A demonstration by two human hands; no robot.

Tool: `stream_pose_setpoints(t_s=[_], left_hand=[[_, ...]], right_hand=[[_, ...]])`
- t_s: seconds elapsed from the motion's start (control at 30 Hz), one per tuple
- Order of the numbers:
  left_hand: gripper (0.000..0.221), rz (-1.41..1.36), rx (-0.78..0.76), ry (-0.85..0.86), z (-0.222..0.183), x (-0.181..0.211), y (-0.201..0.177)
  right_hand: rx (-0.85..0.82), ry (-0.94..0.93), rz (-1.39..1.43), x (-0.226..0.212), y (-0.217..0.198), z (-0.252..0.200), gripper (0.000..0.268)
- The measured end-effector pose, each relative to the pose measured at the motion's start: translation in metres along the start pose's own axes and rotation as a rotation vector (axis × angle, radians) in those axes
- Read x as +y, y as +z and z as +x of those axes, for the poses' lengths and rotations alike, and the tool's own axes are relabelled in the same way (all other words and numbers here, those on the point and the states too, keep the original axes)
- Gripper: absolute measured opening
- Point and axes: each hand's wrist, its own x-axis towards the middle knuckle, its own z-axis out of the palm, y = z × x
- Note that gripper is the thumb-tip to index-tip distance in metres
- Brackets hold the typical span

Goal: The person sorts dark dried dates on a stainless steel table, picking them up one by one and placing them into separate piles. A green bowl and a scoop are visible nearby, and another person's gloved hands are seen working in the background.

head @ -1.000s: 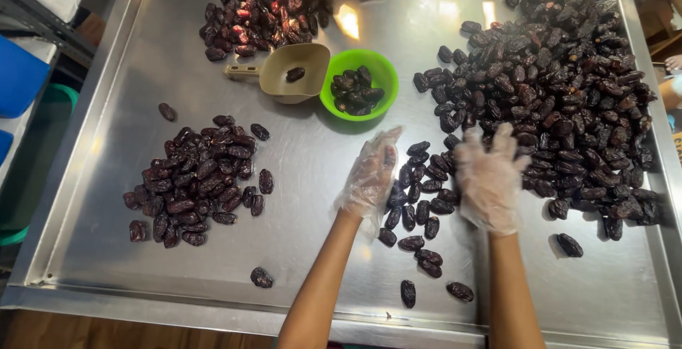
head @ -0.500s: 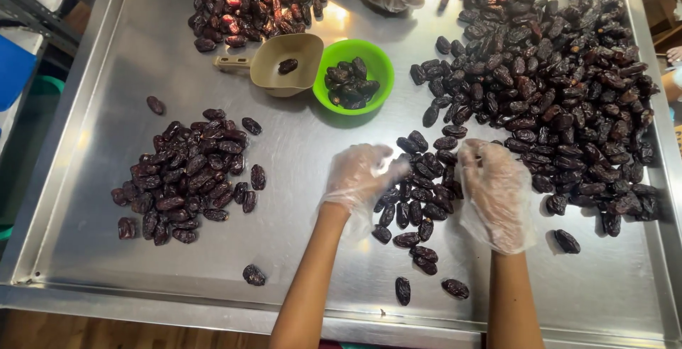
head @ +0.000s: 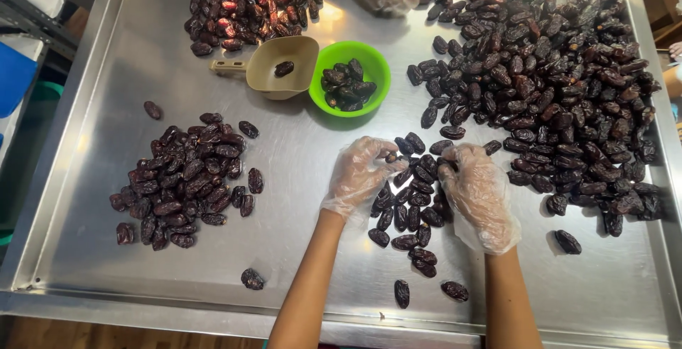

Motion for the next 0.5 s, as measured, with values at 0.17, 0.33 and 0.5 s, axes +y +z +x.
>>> stream_pose_setpoints(t_s=[0.17, 0.33, 0.5], left_hand=[[0.046, 0.195, 0.179, 0.379, 0.003, -0.015, 0.005], [0.048, 0.106, 0.248, 0.206, 0.0, 0.0, 0.011], [0.042, -0.066, 0.291, -0.054, 0.001, -0.003, 0.014]], right_hand=[[-0.055, 0.03, 0.153, -0.014, -0.015, -0.005, 0.034], [-0.042, 0.116, 0.972, -0.044, -0.063, -0.02, 0.042], [-0.304, 0.178, 1.797, 0.028, -0.001, 0.004, 0.052]])
